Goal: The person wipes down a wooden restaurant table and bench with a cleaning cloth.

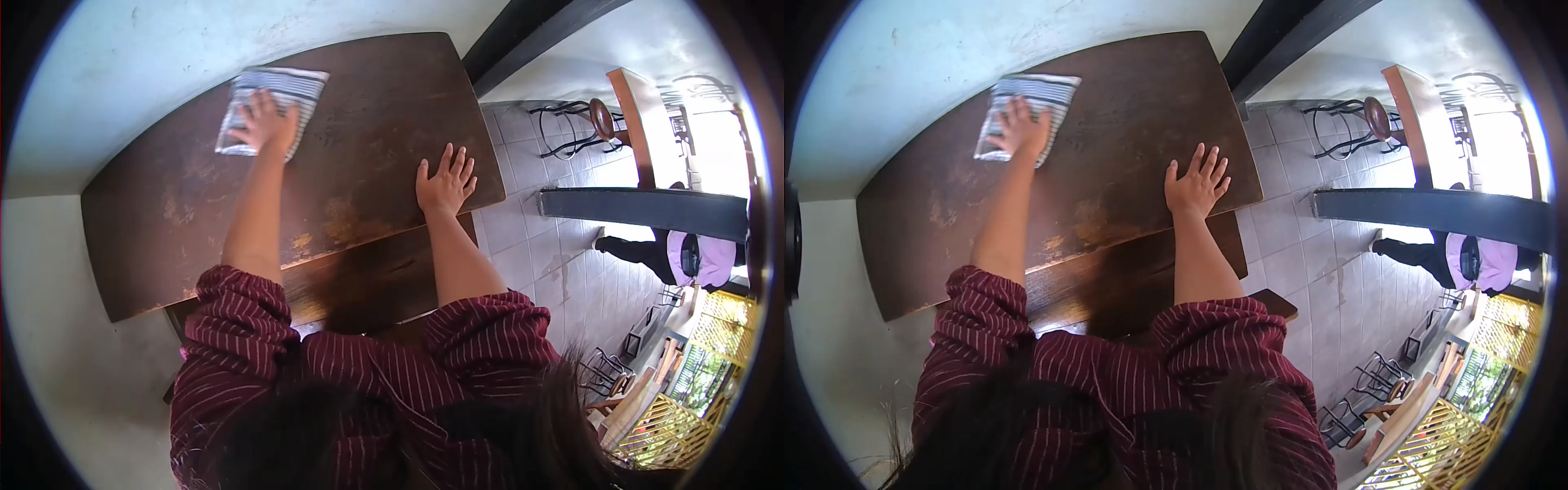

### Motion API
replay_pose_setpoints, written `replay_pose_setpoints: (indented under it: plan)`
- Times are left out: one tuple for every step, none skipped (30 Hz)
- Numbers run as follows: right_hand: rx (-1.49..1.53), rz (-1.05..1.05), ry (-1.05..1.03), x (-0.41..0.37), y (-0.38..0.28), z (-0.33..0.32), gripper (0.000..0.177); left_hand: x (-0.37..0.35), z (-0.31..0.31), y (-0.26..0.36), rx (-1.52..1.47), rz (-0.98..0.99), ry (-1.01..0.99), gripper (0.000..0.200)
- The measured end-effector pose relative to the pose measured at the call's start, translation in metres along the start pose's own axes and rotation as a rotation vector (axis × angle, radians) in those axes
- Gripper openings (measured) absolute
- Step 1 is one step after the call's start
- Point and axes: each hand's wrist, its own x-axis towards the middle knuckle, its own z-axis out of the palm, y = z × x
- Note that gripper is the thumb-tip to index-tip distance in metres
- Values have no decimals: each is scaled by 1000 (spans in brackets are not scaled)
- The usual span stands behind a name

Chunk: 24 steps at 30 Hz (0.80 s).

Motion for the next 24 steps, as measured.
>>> replay_pose_setpoints:
  plan:
    - [-3,-1,4,1,0,0,63,-8,0,19,3,95,-5,69]
    - [0,2,-2,0,0,-1,64,-21,1,38,0,225,-9,70]
    - [2,2,-10,-1,-1,-1,64,-35,1,58,-3,352,-13,70]
    - [-7,-7,-9,-1,0,-2,64,-48,1,75,-12,501,-41,71]
    - [-12,1,-15,-1,0,-1,64,-59,3,89,-21,648,-68,71]
    - [-12,10,-19,-1,-2,0,64,-67,9,102,-41,757,-67,71]
    - [-10,2,-17,0,-3,-1,64,-71,15,109,-56,870,-63,71]
    - [-33,8,-26,0,-2,-1,64,-71,16,111,-54,866,-60,71]
    - [-55,16,-34,1,-1,0,64,-71,17,112,-64,906,-57,72]
    - [-55,12,-14,1,1,3,64,-70,17,112,-73,948,-55,73]
    - [-53,15,-15,1,-1,1,64,-66,16,110,-71,952,-56,73]
    - [-21,7,-9,0,-1,0,64,-59,15,108,-82,947,-74,73]
    - [10,2,-2,-1,0,-2,64,-54,14,105,-94,944,-93,73]
    - [13,10,3,-1,0,-1,64,-49,10,100,-99,856,-87,73]
    - [6,6,4,-1,0,0,64,-40,8,92,-89,796,-71,73]
    - [-2,2,4,-1,0,1,64,-29,7,82,-80,736,-57,72]
    - [-2,9,6,0,0,1,64,-17,4,69,-52,676,-35,72]
    - [-3,6,2,-1,0,0,63,-5,1,53,-25,614,-15,71]
    - [-5,2,-6,-1,0,0,63,8,-4,34,-3,526,-34,70]
    - [-4,6,-9,-1,0,-1,63,20,-8,13,22,437,-53,70]
    - [4,6,-12,-1,-1,-2,63,29,-10,-10,52,360,-46,69]
    - [13,6,-16,-1,-2,-2,63,39,-10,-36,83,284,-37,68]
    - [19,14,-20,-1,-1,-2,63,49,-5,-64,94,199,-23,70]
    - [21,10,-14,-1,-1,-2,63,51,-8,-87,125,82,-35,69]
